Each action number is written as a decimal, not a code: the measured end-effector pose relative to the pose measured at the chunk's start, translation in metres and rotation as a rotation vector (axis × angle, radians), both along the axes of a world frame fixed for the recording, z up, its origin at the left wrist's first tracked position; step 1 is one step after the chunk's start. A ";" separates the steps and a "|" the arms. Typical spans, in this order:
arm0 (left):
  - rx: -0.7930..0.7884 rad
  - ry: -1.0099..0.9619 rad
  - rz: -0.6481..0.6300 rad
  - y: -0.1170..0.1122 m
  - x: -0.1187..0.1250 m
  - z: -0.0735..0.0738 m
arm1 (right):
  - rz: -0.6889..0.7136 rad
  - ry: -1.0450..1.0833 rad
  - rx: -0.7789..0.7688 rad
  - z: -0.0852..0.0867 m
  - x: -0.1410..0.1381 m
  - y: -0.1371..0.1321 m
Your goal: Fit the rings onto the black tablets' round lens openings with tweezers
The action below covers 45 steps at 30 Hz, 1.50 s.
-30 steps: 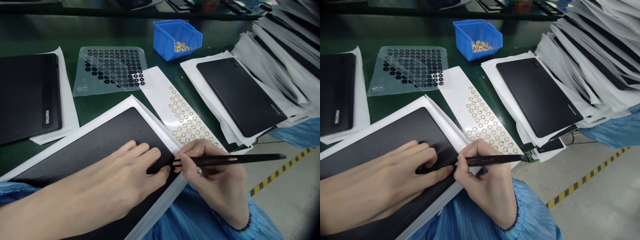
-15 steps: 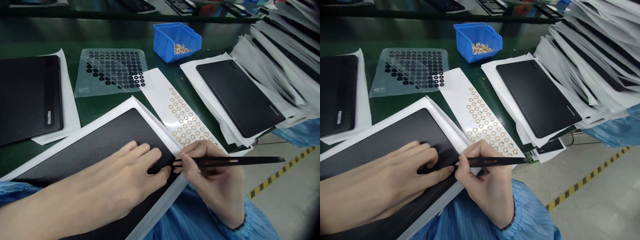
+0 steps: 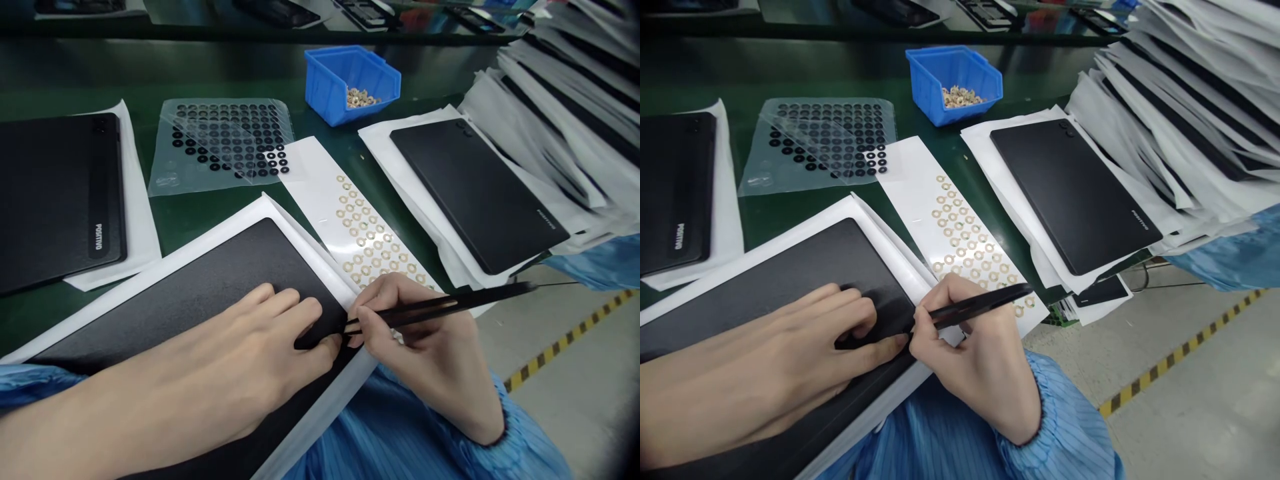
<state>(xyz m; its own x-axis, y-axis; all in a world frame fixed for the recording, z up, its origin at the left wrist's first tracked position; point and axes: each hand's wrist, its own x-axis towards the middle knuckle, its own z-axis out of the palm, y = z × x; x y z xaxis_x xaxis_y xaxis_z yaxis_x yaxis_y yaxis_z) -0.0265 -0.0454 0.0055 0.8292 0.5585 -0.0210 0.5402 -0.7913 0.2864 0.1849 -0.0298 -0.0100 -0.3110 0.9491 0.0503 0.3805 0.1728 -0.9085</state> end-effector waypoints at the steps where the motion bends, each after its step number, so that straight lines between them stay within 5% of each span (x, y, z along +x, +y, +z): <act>1: -0.007 0.003 -0.001 0.000 0.000 0.000 | 0.004 0.005 -0.006 0.000 0.001 0.001; 13: -0.018 0.019 -0.009 0.000 -0.001 0.007 | 0.065 0.164 0.018 -0.007 0.004 0.004; 19: -0.026 0.018 -0.002 0.002 0.000 0.005 | 0.096 0.186 0.172 -0.008 0.011 0.003; 45: -0.090 -0.092 0.077 0.001 0.000 0.000 | 0.158 0.318 0.128 -0.016 0.014 0.005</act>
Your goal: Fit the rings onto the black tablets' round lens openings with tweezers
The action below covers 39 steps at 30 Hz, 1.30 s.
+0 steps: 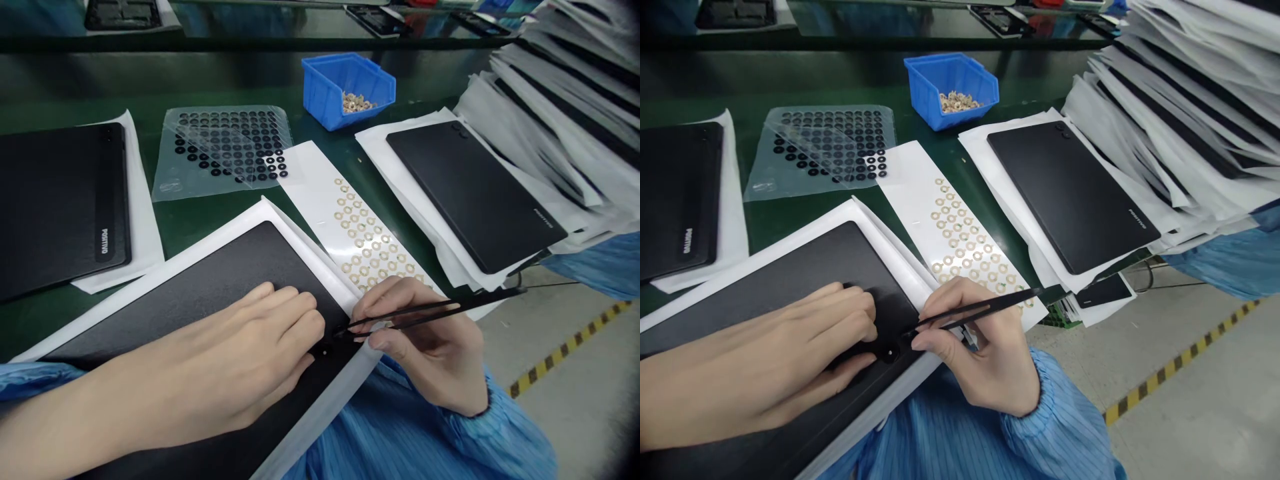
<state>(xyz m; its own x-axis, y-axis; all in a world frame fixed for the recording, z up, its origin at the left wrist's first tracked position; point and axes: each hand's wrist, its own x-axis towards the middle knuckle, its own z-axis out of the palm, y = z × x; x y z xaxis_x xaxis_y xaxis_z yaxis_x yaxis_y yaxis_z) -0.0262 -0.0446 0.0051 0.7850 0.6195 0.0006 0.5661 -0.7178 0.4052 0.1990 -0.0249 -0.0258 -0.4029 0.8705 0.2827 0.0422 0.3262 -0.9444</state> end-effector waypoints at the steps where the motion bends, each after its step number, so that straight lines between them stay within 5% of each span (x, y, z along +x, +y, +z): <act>1: 0.002 0.002 0.001 0.000 0.000 0.000 | -0.004 -0.004 0.005 -0.001 0.000 0.000; 5: 0.002 0.004 0.012 0.002 0.002 0.002 | -0.009 0.062 0.010 0.000 0.003 -0.002; 9: 0.004 0.021 0.010 0.002 0.004 0.003 | -0.023 -0.024 0.135 0.033 0.004 0.016; 12: 0.024 0.031 0.015 0.002 0.006 0.003 | -0.063 -0.268 0.368 0.064 -0.023 0.055; 14: 0.050 0.039 0.016 0.003 0.006 0.003 | 0.031 -0.345 0.398 0.072 -0.060 0.087; 20: 0.152 0.022 -0.001 0.002 0.003 0.001 | 0.283 -0.196 0.184 0.027 -0.187 0.161; 24: 0.208 0.008 -0.004 0.002 0.002 0.000 | 0.271 -0.282 0.233 -0.004 -0.216 0.171; 28: 0.234 0.009 -0.011 0.002 0.003 0.002 | 0.285 -0.355 0.326 -0.009 -0.217 0.167; 31: 0.269 0.028 0.040 0.003 -0.006 0.000 | 0.261 -0.369 0.377 0.012 -0.209 0.162; 36: 0.346 -0.023 0.564 0.015 -0.044 -0.017 | 0.178 -0.603 0.518 0.063 -0.152 0.150; 39: 0.297 -0.075 0.774 0.025 -0.058 -0.029 | 0.192 -0.880 0.437 0.068 -0.108 0.137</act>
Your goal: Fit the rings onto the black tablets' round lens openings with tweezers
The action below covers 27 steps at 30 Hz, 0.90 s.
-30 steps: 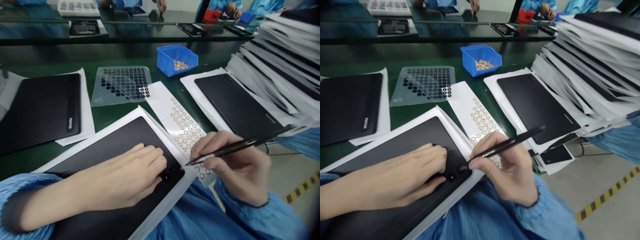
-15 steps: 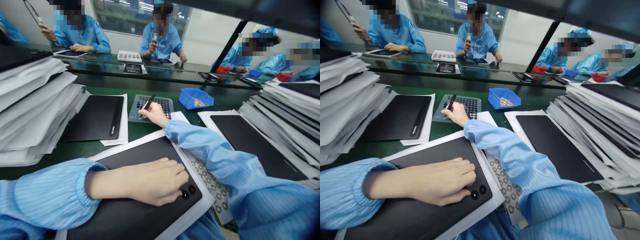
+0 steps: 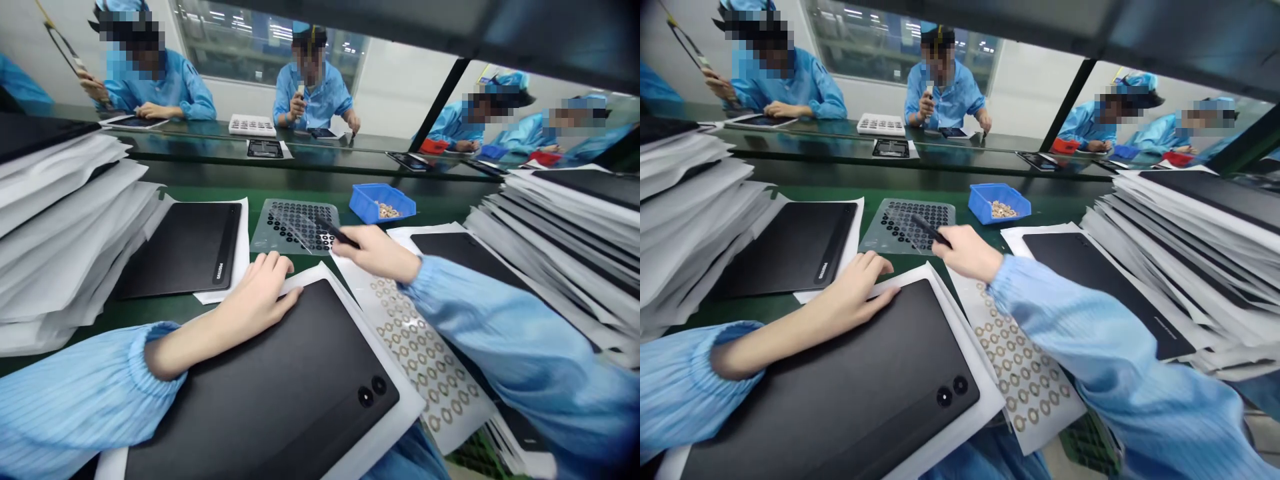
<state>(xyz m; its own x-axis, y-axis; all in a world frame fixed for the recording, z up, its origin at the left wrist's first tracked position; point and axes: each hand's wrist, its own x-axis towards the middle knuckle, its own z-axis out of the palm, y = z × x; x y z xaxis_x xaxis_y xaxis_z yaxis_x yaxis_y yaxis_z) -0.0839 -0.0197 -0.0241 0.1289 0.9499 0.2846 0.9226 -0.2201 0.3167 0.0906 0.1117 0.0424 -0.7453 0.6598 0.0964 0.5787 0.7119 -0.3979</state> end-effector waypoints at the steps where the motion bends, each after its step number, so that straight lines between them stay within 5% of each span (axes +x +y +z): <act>1: -0.027 -0.020 0.018 0.002 -0.001 -0.002 | -0.028 -0.048 -0.046 -0.004 0.011 -0.005; 7: -0.168 -0.066 0.043 0.003 0.005 0.001 | -0.011 -0.078 -0.303 -0.035 0.034 -0.022; 16: -0.147 -0.111 -0.002 0.002 0.007 0.005 | 0.080 -0.025 -0.410 -0.044 0.036 -0.024; 27: -0.188 -0.038 0.088 -0.007 0.011 0.037 | -0.185 0.371 -0.828 -0.019 0.026 -0.051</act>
<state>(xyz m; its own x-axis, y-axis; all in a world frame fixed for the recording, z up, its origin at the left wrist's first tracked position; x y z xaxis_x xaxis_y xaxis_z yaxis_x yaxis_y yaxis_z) -0.0732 -0.0269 0.0130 0.0357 0.9939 0.1048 0.9222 -0.0731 0.3798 0.1169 0.0608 0.0237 -0.6371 0.7299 -0.2475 0.3882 0.0265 -0.9212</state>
